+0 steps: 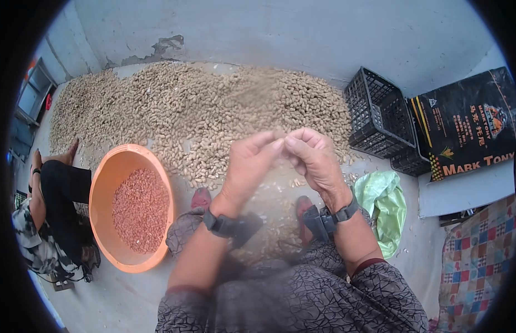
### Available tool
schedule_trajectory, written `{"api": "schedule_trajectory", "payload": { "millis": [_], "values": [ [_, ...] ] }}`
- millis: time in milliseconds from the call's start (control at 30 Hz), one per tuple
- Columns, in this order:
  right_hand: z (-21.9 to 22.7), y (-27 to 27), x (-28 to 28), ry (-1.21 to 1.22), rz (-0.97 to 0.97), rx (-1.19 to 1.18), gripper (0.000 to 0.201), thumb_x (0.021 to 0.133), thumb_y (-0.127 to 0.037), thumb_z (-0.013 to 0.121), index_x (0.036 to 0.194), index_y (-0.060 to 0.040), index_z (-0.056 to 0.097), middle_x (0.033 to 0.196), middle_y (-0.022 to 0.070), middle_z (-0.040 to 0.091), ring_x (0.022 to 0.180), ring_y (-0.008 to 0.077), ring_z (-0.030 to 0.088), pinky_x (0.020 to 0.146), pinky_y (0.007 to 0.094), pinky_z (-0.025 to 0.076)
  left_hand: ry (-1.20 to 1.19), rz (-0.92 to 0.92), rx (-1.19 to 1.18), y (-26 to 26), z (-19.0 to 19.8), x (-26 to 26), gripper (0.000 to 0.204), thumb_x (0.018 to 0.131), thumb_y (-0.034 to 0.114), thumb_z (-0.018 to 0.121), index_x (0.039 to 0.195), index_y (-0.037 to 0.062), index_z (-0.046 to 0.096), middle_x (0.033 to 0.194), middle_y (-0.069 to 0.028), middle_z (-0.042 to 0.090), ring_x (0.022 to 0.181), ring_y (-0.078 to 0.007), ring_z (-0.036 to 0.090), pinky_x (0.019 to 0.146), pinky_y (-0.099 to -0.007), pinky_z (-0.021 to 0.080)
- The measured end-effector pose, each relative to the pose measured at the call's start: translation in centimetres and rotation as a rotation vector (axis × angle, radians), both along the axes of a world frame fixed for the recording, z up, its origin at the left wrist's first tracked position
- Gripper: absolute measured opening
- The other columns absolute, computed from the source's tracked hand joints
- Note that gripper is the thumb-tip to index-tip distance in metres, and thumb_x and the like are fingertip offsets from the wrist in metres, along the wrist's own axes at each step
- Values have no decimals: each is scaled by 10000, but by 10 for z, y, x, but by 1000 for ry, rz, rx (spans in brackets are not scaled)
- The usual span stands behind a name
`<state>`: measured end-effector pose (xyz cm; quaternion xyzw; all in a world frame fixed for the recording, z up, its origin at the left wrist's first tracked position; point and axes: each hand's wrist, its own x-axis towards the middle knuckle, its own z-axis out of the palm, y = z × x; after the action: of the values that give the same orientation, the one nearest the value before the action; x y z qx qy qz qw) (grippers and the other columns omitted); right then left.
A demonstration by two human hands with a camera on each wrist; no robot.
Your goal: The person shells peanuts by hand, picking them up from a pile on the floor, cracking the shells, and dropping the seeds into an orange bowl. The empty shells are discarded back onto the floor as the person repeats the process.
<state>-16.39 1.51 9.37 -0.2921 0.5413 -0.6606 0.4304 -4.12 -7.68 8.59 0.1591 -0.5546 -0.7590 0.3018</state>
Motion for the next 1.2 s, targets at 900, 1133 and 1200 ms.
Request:
{"api": "schedule_trajectory", "payload": {
  "millis": [900,1133,1200],
  "values": [
    [3,6,-2,81,1,-116,101,818,-99,639,843,-11,597,665,-1,557,508,26,415,418,168,309,-142,-129,-172,-4,0,7,136,910,124,483,915,22,574,662,-26,591,498,-36,458,449,-163,349],
    [4,4,3,64,-66,-114,104,817,-114,622,868,-24,638,621,-24,538,489,23,438,415,167,317,-25,-77,111,1,-3,0,160,925,121,430,873,13,536,691,-70,590,454,-50,406,427,-175,321],
    [2,3,4,45,-67,-131,121,823,-123,617,890,-26,644,631,-19,544,492,19,438,409,163,312,-27,-81,145,-1,-4,0,156,922,116,428,863,12,527,700,-80,591,450,-57,401,425,-179,319]
  ]
}}
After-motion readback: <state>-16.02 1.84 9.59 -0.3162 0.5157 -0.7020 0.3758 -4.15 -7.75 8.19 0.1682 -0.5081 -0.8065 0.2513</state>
